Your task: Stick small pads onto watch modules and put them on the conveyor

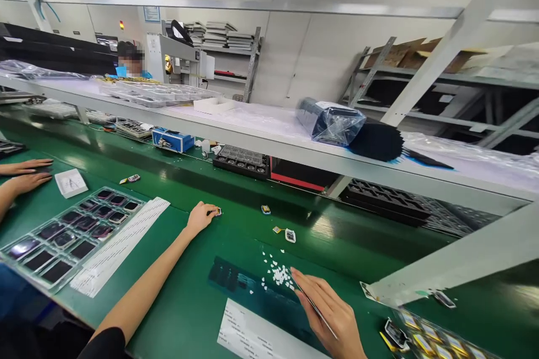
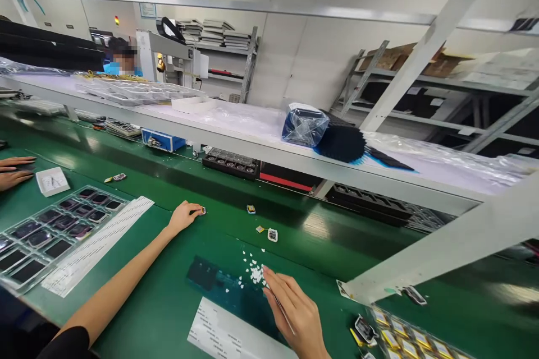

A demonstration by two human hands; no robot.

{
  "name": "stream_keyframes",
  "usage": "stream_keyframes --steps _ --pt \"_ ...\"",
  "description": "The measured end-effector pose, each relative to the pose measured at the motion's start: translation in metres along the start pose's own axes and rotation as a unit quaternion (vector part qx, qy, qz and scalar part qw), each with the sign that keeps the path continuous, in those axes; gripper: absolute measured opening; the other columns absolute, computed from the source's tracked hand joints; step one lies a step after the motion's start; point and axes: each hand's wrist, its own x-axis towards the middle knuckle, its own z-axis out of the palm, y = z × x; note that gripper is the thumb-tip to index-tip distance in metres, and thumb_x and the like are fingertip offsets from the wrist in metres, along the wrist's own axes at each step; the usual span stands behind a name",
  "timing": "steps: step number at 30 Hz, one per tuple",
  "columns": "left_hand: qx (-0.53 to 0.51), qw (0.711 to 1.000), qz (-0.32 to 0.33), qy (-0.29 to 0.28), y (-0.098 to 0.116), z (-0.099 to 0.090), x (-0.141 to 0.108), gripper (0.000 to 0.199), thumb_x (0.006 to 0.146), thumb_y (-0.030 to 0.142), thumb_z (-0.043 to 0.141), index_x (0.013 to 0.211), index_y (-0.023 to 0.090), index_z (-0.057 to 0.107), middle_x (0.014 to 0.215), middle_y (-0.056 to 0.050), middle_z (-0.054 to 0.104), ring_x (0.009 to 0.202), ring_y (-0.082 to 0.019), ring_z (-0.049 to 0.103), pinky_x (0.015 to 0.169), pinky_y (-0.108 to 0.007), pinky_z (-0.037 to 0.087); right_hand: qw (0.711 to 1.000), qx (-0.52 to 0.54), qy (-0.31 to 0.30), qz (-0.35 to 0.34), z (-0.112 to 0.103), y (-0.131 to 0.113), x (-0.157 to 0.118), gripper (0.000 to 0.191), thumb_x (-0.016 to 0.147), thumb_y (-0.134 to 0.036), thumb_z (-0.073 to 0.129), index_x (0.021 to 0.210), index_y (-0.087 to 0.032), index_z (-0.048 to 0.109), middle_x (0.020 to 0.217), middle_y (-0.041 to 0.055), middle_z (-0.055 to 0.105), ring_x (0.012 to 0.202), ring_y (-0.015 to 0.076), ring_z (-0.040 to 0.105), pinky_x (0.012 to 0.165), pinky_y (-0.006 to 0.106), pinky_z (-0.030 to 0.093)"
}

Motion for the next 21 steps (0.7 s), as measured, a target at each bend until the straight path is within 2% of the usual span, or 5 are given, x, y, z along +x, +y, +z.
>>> stream_keyframes --steps 4,8,10,16,21 --pt "0.008 0.998 0.011 0.066 0.01 0.004 0.001 0.028 0.1 0.033 0.065 0.122 0.016 0.065 0.124 -0.01 0.066 0.106 -0.024 0.068 0.091 -0.045 0.059 0.98 -0.001 -0.15 0.129 -0.011 0.011 0.022 0.037 0.106 -0.027 0.038 0.114 -0.024 0.074 0.104 0.0087 0.078 0.1 0.0238 0.075 0.079 0.034 0.064" --pt "0.002 0.991 0.092 0.101 0.034 0.01 -0.026 0.021 0.098 0.031 0.066 0.112 0.014 0.068 0.12 -0.009 0.068 0.109 -0.025 0.067 0.094 -0.046 0.057 0.913 -0.025 -0.295 0.282 -0.001 0.036 0.044 0.046 0.109 -0.028 0.026 0.12 -0.021 0.069 0.081 0.0041 0.073 0.076 0.0212 0.073 0.076 0.035 0.06" --pt "-0.009 0.984 0.141 0.107 0.045 0.012 -0.042 0.013 0.098 0.026 0.066 0.101 0.014 0.07 0.114 -0.008 0.071 0.107 -0.024 0.067 0.094 -0.045 0.055 0.89 -0.052 -0.306 0.335 0.014 0.051 0.054 0.042 0.11 -0.029 0.029 0.115 -0.019 0.07 0.075 0.0025 0.069 0.075 0.0203 0.071 0.078 0.035 0.059" --pt "-0.042 0.974 0.177 0.135 0.054 0.004 -0.06 0.017 0.098 0.019 0.061 0.084 0.015 0.07 0.102 -0.008 0.075 0.098 -0.022 0.068 0.087 -0.04 0.054 0.807 -0.135 -0.293 0.494 0.071 0.08 0.069 0.035 0.1 -0.039 0.064 0.128 -0.018 0.062 0.129 0.0101 0.063 0.108 0.0235 0.066 0.091 0.045 0.058" --pt "-0.048 0.979 0.165 0.11 0.048 0.0 -0.058 0.015 0.099 0.029 0.066 0.099 0.014 0.069 0.109 -0.007 0.071 0.102 -0.022 0.068 0.092 -0.043 0.057 0.793 -0.111 -0.267 0.537 0.099 0.092 0.069 0.038 0.099 -0.038 0.066 0.13 -0.017 0.061 0.13 0.0111 0.062 0.111 0.0249 0.065 0.092 0.046 0.058"
